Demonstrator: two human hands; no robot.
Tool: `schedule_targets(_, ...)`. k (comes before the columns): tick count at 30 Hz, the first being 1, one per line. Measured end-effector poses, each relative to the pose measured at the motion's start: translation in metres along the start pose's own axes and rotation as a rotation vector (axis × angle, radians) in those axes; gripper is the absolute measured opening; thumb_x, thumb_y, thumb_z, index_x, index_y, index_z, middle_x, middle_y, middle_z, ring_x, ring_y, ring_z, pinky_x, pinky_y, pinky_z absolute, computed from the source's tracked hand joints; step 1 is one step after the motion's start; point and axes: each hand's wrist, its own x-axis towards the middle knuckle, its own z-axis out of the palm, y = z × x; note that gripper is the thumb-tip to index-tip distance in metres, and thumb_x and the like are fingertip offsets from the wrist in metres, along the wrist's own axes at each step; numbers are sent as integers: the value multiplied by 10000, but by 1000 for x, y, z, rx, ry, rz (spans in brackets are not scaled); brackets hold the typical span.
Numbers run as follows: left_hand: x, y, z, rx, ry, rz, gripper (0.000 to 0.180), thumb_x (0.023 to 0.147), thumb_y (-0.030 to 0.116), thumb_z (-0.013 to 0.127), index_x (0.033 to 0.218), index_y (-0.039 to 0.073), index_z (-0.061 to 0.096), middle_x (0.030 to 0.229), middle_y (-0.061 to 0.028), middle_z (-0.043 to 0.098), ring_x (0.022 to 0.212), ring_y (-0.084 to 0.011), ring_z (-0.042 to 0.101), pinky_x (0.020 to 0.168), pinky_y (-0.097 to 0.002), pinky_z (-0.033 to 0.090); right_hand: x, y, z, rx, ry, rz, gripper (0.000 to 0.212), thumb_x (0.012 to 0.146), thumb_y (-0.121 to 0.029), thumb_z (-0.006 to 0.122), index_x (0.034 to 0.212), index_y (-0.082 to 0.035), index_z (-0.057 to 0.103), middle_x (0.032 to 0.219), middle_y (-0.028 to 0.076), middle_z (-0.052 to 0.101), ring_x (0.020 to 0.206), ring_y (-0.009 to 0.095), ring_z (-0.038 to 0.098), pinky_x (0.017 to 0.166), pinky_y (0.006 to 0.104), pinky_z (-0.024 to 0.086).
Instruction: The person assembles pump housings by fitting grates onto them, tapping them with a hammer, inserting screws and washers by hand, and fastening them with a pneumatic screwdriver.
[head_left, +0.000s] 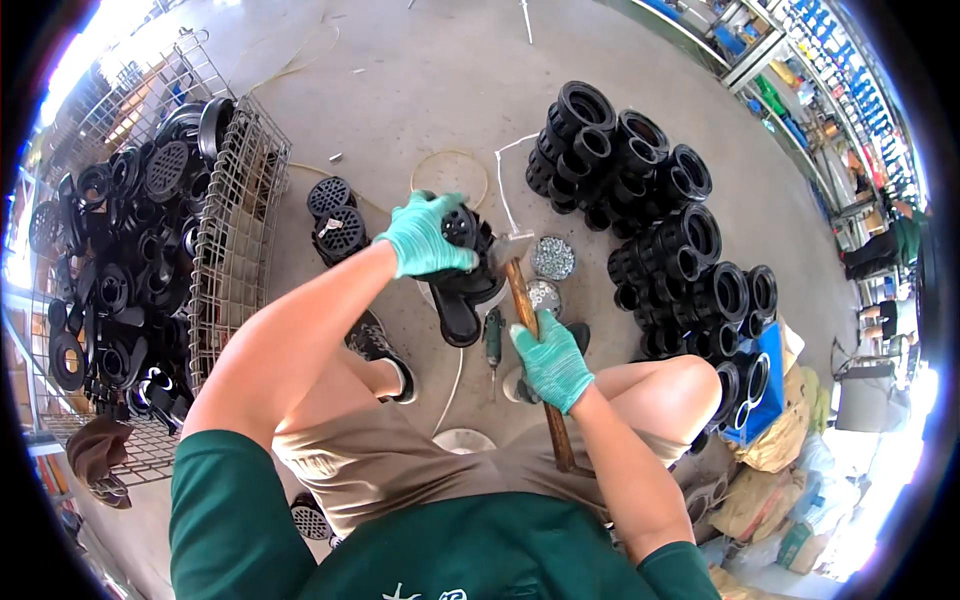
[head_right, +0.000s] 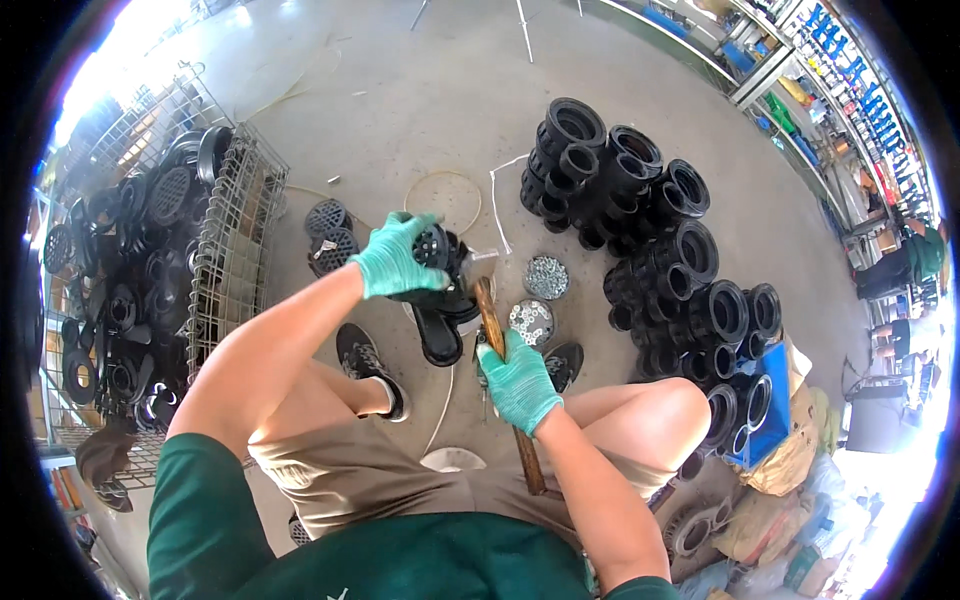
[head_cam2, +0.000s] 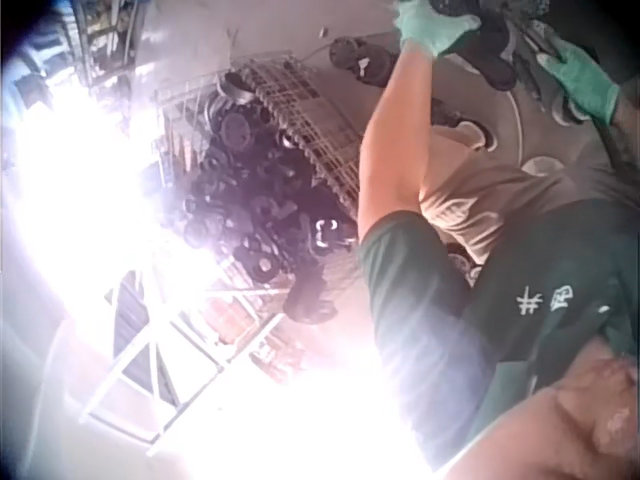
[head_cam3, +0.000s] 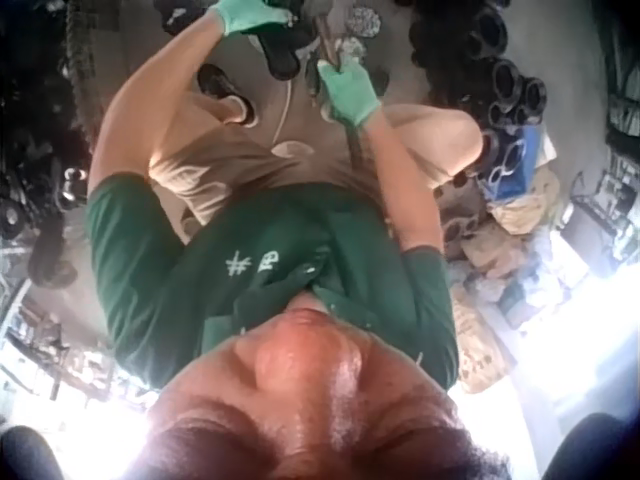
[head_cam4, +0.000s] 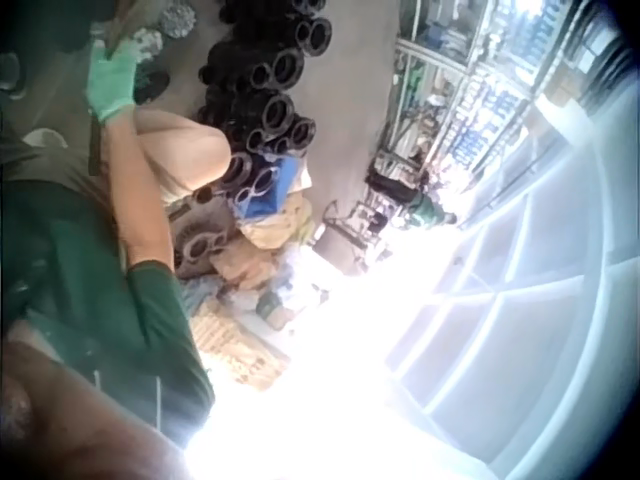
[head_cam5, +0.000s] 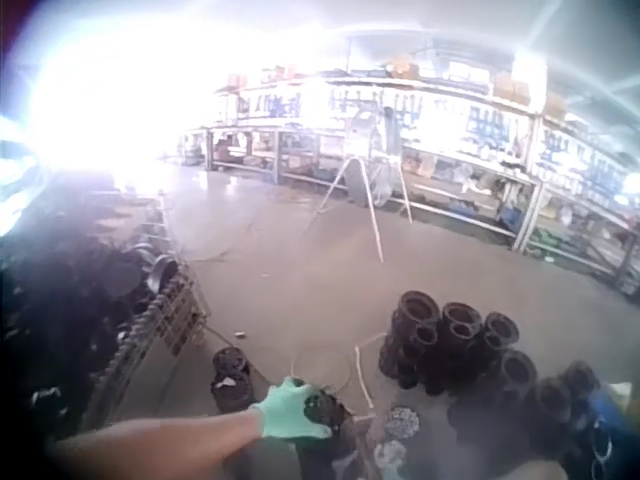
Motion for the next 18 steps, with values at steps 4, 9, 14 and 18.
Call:
schedule_targets(4,-2,-12,0,-23,-13,-81,1069,614,511,896,1517,171,437,1476,-260,412,1329,-494,465,1127,-501,425,-12,-15,-2,109,30,-9,270,1002,-235,607,1152,-19,548,711,114,565,521,219,530,499,360,439)
schedule_targets(9,3,-16,6,61,2,-55,1134,582,515,924,1524,146,412,1586,-302,246,1409,-469,403,1136,-489,424,-8,-29,-10,397,-45,228,238,1019,-246,603,1176,-79,541,694,-22,494,509,80,462,448,267,411)
schedule_targets(14,-1,-12,-2,132,-49,3,1209,571,519,926,1565,157,341,1602,-311,214,1434,-476,362,1143,-502,414,1,-1,0,336,-98,251,270,1018,-239,606,1190,-45,530,656,-2,483,483,93,467,440,279,411)
schedule_targets(18,-6,-5,-19,245,-214,61,1355,559,469,946,1622,188,152,1622,-276,202,1400,-498,398,1138,-512,422,4,11,4,268,-76,193,273,1014,-250,610,1151,-20,557,685,22,534,523,119,498,486,301,436)
